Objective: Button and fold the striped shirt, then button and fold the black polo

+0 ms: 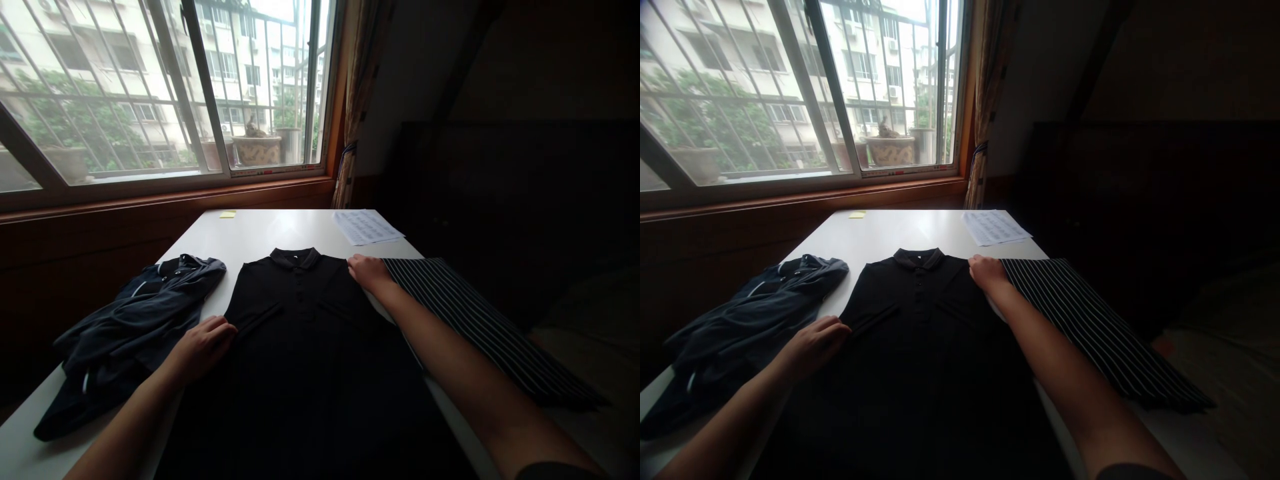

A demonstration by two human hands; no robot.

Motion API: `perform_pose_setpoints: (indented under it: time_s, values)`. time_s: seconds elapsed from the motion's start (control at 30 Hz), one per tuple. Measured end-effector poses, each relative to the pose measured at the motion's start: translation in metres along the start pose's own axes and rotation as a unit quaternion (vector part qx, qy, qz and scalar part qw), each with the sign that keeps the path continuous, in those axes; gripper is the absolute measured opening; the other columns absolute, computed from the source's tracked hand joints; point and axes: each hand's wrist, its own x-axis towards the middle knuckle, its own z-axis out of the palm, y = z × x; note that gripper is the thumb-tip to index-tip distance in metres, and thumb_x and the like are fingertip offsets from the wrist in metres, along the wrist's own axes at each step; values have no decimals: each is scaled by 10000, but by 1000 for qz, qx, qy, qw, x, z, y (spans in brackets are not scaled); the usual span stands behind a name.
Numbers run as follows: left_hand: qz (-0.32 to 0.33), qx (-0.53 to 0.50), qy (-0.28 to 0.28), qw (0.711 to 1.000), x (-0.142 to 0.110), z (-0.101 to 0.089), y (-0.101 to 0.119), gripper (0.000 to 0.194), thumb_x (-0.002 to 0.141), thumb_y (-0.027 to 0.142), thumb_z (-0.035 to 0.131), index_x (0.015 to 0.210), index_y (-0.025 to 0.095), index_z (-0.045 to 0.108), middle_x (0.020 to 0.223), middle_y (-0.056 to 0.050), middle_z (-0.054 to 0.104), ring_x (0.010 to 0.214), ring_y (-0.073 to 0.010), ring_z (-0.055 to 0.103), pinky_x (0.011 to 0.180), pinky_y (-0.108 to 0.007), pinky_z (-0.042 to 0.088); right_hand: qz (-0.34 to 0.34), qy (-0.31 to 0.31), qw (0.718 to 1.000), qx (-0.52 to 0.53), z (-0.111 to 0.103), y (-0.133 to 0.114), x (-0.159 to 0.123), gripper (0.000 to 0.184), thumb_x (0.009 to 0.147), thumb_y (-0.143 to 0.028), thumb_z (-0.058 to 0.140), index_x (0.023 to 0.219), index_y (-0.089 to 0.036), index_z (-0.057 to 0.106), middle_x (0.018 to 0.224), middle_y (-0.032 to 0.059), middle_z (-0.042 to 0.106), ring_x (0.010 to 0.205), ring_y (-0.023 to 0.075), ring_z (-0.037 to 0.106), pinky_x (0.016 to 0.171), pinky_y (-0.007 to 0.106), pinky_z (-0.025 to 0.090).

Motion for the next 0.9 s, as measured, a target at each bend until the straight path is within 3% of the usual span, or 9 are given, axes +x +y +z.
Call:
perform_pose_setpoints:
  time_s: [0.2,0.47,0.63,0.9]
  values:
    - [3,6,-3,1000,-1,2,-2,193,1001,251,466,1040,241,654,956,-44,656,856,-169,645,736,-261,501,-99,-25,994,29,4,-10,-2,224,991,-309,496,1059,-228,693,1120,59,695,962,194,683,784,258,465]
    - [5,4,-6,1000,0,-1,0,198,1011,250,456,1044,239,651,963,-46,653,868,-170,639,752,-266,497,-177,-43,983,3,1,-21,4,237,950,-128,485,951,-136,721,986,135,705,887,244,708,732,299,485]
    - [4,-5,-2,1000,0,0,0,195,1002,239,464,1036,238,656,951,-42,649,849,-166,637,735,-259,499,-201,-42,979,-14,1,-26,4,254,901,-39,481,959,-123,714,990,153,707,923,271,709,737,313,499]
    - [-3,-3,-23,1000,-2,1,-2,195,1021,247,444,1059,234,635,982,-47,639,882,-177,627,762,-282,492,-180,-33,983,0,3,-30,6,210,922,-135,509,989,-156,707,1014,130,711,918,266,706,745,309,490]
